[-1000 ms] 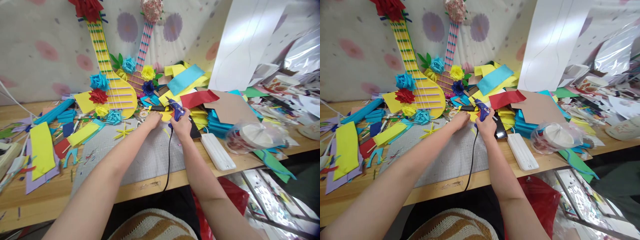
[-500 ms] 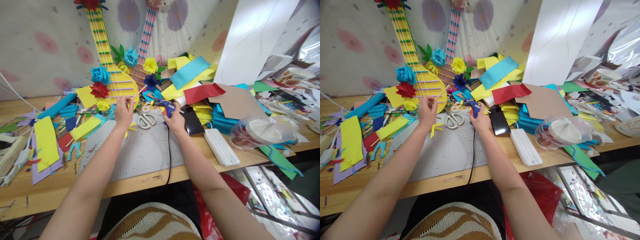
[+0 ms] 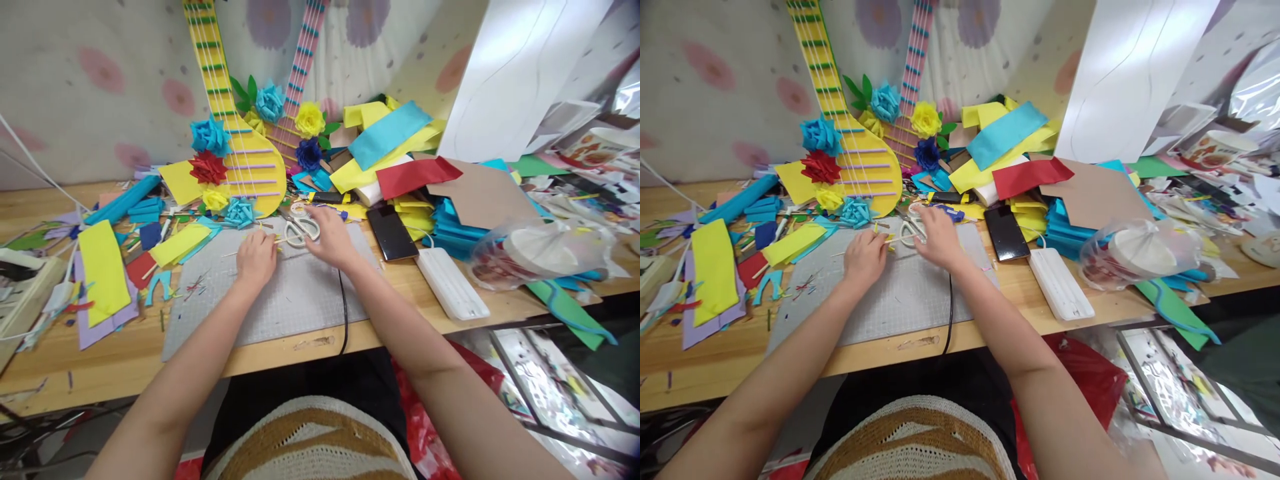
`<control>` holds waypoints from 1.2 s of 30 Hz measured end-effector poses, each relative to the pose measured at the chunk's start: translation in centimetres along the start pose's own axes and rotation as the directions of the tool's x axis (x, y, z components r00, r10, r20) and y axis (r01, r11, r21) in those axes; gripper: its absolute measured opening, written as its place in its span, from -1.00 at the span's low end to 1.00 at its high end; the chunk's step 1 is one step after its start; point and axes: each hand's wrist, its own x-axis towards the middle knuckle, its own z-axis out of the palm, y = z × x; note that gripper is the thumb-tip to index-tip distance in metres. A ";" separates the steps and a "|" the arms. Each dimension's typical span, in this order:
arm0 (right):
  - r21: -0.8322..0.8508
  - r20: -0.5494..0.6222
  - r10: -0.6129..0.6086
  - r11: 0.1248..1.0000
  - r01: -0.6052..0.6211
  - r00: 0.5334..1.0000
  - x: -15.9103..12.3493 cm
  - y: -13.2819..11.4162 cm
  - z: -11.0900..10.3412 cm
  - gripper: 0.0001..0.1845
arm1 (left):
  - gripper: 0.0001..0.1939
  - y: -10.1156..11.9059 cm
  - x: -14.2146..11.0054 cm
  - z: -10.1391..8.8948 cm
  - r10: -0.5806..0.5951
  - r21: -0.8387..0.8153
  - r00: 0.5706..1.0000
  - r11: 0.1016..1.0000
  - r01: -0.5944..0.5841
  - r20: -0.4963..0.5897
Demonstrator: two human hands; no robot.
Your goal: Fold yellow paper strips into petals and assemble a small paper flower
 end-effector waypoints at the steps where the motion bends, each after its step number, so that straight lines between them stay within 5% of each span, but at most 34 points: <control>1: 0.022 0.051 -0.109 0.994 0.108 0.993 -0.1 -1.1 0.5 -0.40 | -0.70 0.3 -0.3 0.2 0.013 -0.006 1.000 1.000 -0.013 0.021; 4: 0.040 0.187 -0.228 0.974 0.224 0.956 -0.2 -3.7 2.1 -0.40 | -0.67 0.9 -1.0 0.9 0.074 -0.061 0.992 0.996 -0.069 0.098; 7: -0.027 0.295 -0.151 0.986 0.167 0.943 0.1 -4.5 3.0 -0.43 | -0.56 0.5 -1.2 1.0 0.192 -0.166 0.976 0.971 -0.174 0.104; 9: -0.082 0.312 -0.039 0.994 0.068 0.949 0.5 -4.2 2.9 -0.48 | -0.52 -0.5 -1.0 0.3 0.224 -0.209 0.975 0.953 -0.218 0.003; 12: -0.112 0.312 0.139 0.988 -0.109 0.940 1.3 -3.3 2.3 -0.52 | -0.54 -2.9 -0.7 -1.1 0.031 -0.289 0.971 0.952 -0.101 -0.239; 14: -0.118 0.352 0.181 0.982 -0.148 0.918 1.6 -3.0 2.0 -0.55 | -0.61 -4.3 -0.8 -1.5 -0.166 -0.371 0.924 0.928 0.028 -0.345; 17: -0.115 0.393 0.170 0.984 -0.136 0.904 1.9 -3.4 2.1 -0.58 | -0.70 -5.2 -1.3 -1.2 -0.385 -0.509 0.900 0.827 0.238 -0.204; 20: -0.081 0.402 0.135 0.990 -0.112 0.906 2.3 -4.4 2.5 -0.59 | -0.75 -4.8 -1.7 -0.5 -0.285 -0.592 0.958 0.767 0.249 0.035; 23: -0.066 0.395 0.158 0.987 -0.144 0.905 2.4 -5.3 2.9 -0.50 | -0.74 -4.5 -1.8 -0.3 -0.198 -0.562 0.969 0.790 0.246 0.146; 26: -0.060 0.317 0.193 0.981 -0.183 0.929 1.9 -5.2 3.5 -0.56 | -0.56 -4.9 -1.8 -0.2 -0.190 -0.540 0.961 0.797 0.271 0.202; 31: 0.110 0.223 0.070 0.989 -0.096 0.972 0.5 -4.5 4.3 -0.68 | -0.48 -5.1 -1.8 0.2 -0.221 -0.482 0.954 0.825 0.295 0.204; 36: 0.155 0.282 0.037 0.984 -0.084 0.959 0.2 -4.8 4.8 -0.72 | -0.50 -5.0 -1.7 0.1 -0.190 -0.420 0.967 0.874 0.245 0.169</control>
